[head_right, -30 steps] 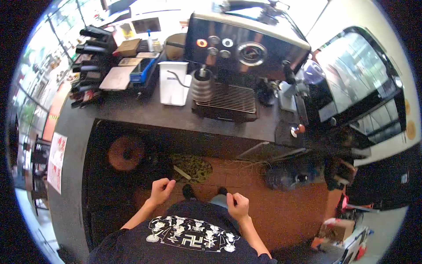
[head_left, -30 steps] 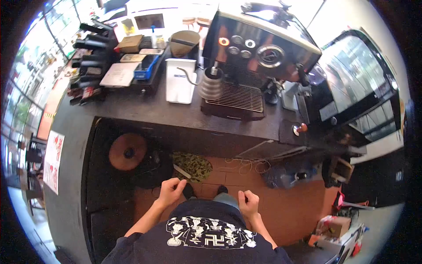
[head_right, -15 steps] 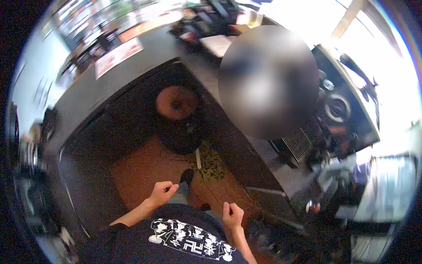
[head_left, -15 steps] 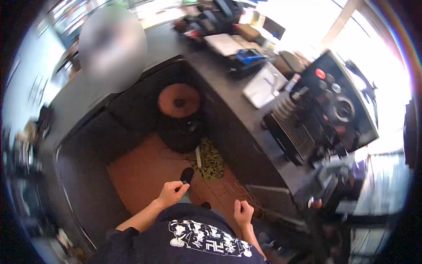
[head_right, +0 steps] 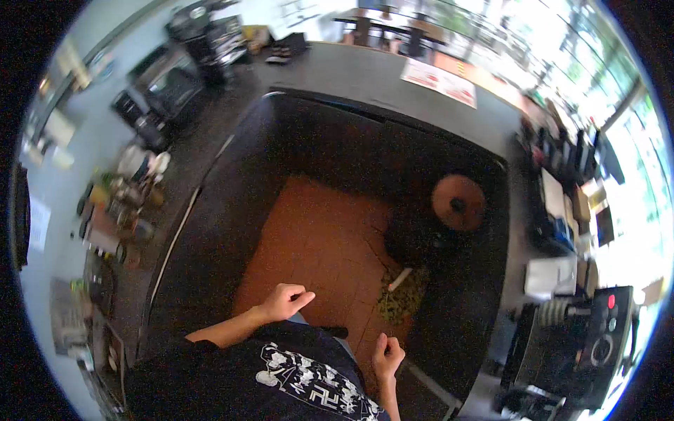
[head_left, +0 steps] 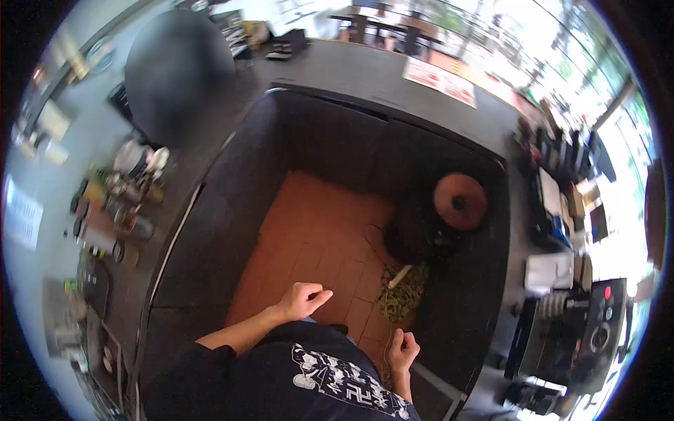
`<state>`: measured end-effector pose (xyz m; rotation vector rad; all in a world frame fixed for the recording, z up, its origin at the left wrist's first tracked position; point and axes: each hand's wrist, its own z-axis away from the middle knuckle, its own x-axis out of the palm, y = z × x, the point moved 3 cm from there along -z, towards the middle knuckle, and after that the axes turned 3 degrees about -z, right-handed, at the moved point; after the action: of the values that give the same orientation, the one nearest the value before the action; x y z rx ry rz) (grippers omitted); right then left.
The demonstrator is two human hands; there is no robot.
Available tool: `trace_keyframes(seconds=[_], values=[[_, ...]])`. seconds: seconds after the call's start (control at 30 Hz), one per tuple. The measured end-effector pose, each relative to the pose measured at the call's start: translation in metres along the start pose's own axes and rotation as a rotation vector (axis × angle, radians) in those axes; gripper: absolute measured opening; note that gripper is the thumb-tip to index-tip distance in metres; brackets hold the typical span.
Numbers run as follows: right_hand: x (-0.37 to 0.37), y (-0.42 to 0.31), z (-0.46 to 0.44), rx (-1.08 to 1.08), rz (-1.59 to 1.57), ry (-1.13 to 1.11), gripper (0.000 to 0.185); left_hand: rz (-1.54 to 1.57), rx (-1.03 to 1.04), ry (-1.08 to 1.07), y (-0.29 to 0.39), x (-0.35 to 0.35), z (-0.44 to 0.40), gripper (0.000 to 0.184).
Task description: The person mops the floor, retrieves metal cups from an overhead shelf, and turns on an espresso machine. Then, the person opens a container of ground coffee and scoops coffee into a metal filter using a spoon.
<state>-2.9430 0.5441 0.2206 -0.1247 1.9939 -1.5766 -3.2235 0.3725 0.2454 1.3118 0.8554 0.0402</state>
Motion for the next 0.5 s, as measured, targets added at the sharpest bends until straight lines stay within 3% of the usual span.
trace_keyframes(seconds=[0.27, 0.5], values=[[0.141, -0.072, -0.023, -0.239, 0.047, -0.490, 0.039, 0.000, -0.224, 0.357, -0.056, -0.110, 0.111, 0.042], [0.302, -0.147, 0.015, -0.449, 0.035, -0.745, 0.035, 0.041, -0.393, 0.620, -0.132, -0.190, 0.223, 0.037]])
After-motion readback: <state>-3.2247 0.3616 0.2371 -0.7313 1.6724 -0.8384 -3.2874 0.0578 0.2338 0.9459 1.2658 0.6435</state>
